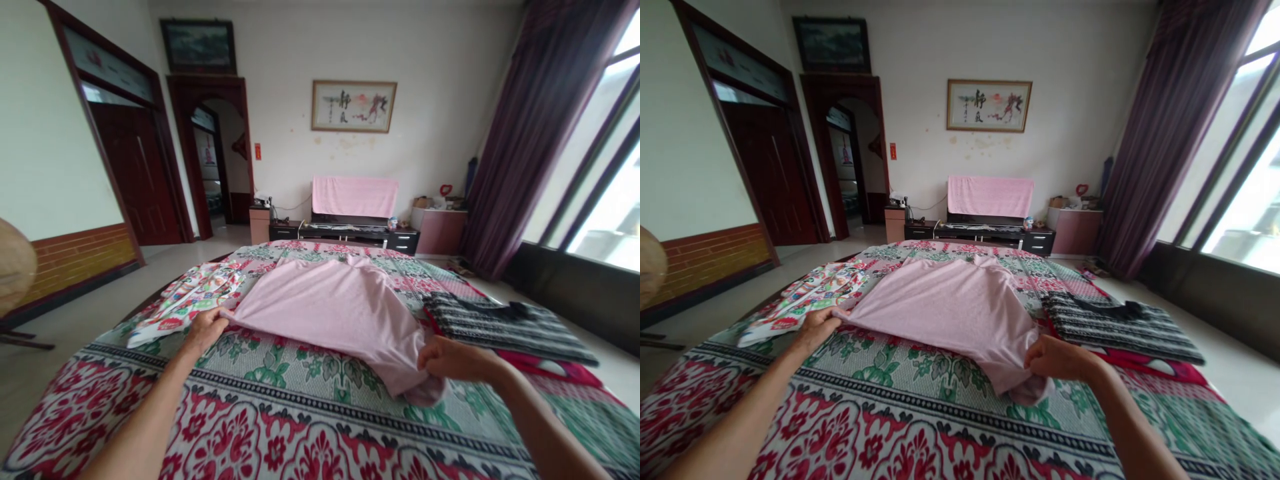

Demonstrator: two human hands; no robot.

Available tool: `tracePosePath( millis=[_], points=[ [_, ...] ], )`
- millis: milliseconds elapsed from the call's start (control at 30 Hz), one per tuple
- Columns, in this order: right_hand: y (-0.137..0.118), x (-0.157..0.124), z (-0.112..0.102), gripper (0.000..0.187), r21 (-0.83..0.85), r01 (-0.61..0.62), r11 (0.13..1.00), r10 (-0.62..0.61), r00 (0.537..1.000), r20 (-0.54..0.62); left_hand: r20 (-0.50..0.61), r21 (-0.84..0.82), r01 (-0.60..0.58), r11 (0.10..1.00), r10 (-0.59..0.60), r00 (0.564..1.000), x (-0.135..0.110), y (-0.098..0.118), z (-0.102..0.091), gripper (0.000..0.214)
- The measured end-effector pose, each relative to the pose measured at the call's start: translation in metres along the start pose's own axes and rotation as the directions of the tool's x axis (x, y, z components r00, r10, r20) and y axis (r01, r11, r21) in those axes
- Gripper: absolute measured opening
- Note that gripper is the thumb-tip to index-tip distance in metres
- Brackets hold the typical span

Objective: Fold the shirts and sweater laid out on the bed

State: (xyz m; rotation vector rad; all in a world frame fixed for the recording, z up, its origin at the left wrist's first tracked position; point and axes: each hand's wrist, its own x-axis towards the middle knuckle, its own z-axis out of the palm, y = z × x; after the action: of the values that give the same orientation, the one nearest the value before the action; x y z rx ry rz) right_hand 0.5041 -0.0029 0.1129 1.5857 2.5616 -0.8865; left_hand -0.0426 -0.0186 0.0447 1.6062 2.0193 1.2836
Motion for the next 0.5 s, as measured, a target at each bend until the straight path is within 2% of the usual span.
tracePosePath(
  millis=[100, 200, 267, 333, 400, 467, 500],
  points=[
    [0.003, -0.001, -0.003, 0.022, 0.043, 0.067, 0.997, -0.067, 0.998, -0.007, -0.088, -0.078, 0.026, 0.997, -0.033, 0.996, 0.002, -0.002, -0.002, 0.033],
    [0.005, -0.002, -0.001, 0.02, 0.064, 0.084, 0.994, -0.086, 0.996, 0.031, -0.133, -0.023, 0.055, 0.998, -0.057, 0.989, 0.001, -0.006, -0.004, 0.032],
    [0.0, -0.002, 0.003, 0.018, 0.037, 0.03, 0.999, -0.032, 0.997, 0.065, -0.064, 0.072, 0.027, 0.997, -0.023, 0.998, 0.0, -0.006, -0.005, 0.028],
    [-0.009, -0.003, 0.006, 0.016, 0.022, -0.032, 0.999, 0.029, 0.994, 0.107, 0.073, 0.147, -0.022, 0.989, 0.012, 0.997, -0.001, -0.005, -0.007, 0.025],
    [-0.018, -0.005, 0.006, 0.017, 0.044, -0.044, 0.998, 0.038, 0.989, 0.142, 0.199, 0.146, -0.059, 0.987, 0.029, 0.98, -0.002, -0.003, -0.011, 0.024],
    [-0.023, -0.007, 0.003, 0.023, 0.083, -0.023, 0.996, 0.013, 0.992, 0.126, 0.242, 0.082, -0.056, 0.995, 0.035, 0.97, -0.001, -0.003, -0.016, 0.028],
    [-0.023, -0.007, 0.002, 0.028, 0.098, -0.02, 0.995, 0.01, 0.995, 0.097, 0.229, 0.059, -0.043, 0.997, 0.029, 0.973, 0.0, -0.004, -0.019, 0.032]
  ],
)
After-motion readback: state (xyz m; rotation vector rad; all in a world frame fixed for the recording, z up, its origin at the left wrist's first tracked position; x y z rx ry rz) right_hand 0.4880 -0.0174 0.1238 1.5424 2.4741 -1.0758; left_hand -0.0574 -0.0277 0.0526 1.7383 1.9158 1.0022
